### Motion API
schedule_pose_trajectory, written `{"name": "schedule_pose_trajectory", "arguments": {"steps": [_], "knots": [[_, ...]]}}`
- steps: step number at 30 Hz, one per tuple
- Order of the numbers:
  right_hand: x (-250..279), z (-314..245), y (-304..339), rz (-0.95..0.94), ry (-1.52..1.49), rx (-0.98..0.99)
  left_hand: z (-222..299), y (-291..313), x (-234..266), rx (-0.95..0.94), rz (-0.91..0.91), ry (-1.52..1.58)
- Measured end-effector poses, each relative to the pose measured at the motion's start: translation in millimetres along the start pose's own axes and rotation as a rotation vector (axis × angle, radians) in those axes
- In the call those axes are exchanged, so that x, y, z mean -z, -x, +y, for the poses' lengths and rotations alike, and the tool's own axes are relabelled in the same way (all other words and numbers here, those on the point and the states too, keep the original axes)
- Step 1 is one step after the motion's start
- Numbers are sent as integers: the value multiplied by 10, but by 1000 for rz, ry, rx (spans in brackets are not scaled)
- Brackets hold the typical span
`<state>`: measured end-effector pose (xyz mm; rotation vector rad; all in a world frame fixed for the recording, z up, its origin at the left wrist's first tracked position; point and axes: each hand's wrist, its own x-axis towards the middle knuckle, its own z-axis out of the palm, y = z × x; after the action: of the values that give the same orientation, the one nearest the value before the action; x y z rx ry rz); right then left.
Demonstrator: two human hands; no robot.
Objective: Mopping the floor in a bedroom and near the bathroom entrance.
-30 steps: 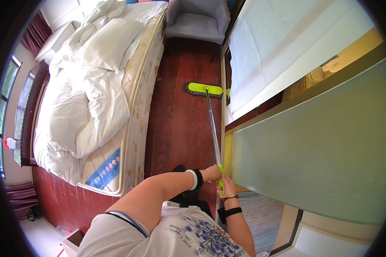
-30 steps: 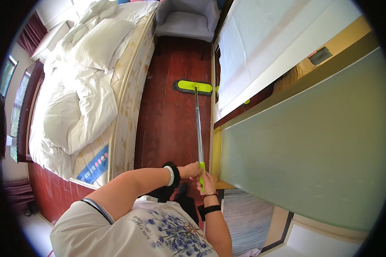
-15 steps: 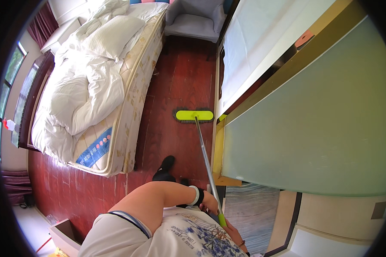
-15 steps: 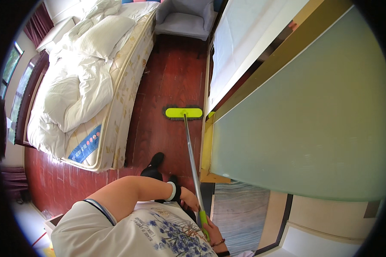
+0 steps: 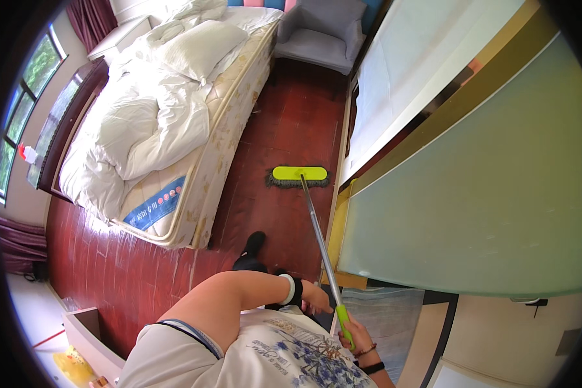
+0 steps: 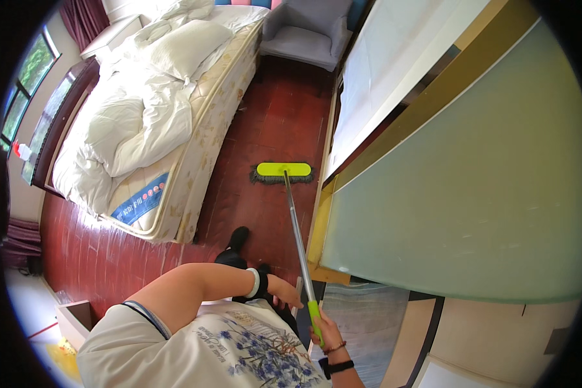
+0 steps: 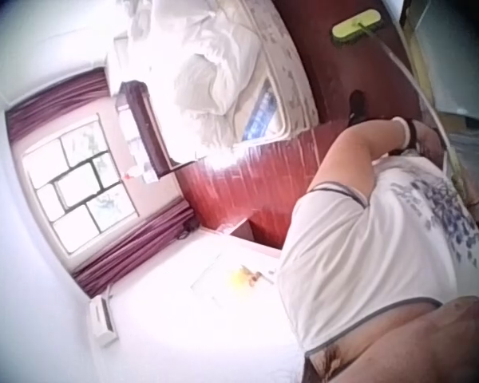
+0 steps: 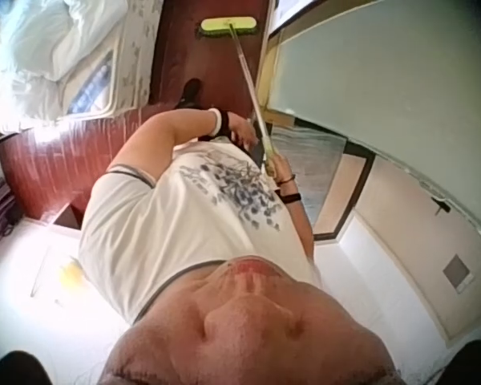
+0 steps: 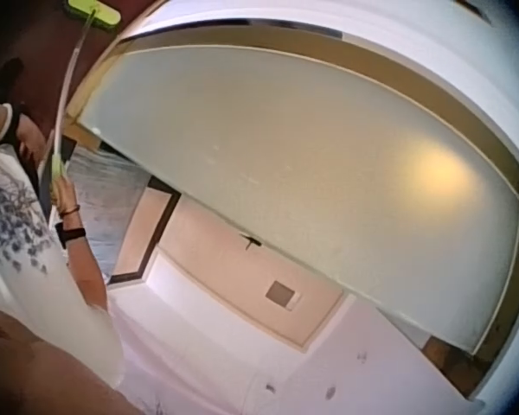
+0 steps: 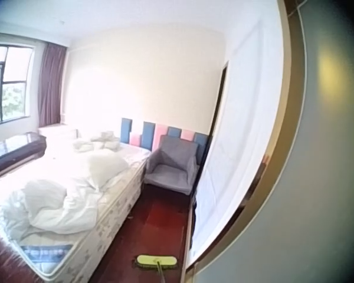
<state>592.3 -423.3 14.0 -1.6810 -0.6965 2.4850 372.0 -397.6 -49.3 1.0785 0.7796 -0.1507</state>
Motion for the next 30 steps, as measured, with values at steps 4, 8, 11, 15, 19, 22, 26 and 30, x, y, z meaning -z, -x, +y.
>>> {"name": "schedule_pose_trajectory", "arguments": {"steps": [4,8,11,15,19,22,26,30], "knots": [[-380,-388,-561,-66,22,55,-186,53,193,-14,197,283],[-737,-672,-1230,-98,90,145,-507,211,322,-221,419,445],[-1003,-958,-1755,-171,142,255,-582,465,543,-453,775,264],[-1315,-1132,-2253,-189,148,326,-306,886,573,-436,913,772],[-1850,-1026,-2092,-242,204,203,-735,1080,537,-384,953,1162],[-1984,-1004,-2043,-270,326,123,-864,1222,510,-406,955,1257],[-2024,-856,-2188,-279,499,194,-905,1294,502,-132,1079,1150],[-2283,-696,-2115,-289,607,125,-1227,1438,287,-74,1177,1047]]}}
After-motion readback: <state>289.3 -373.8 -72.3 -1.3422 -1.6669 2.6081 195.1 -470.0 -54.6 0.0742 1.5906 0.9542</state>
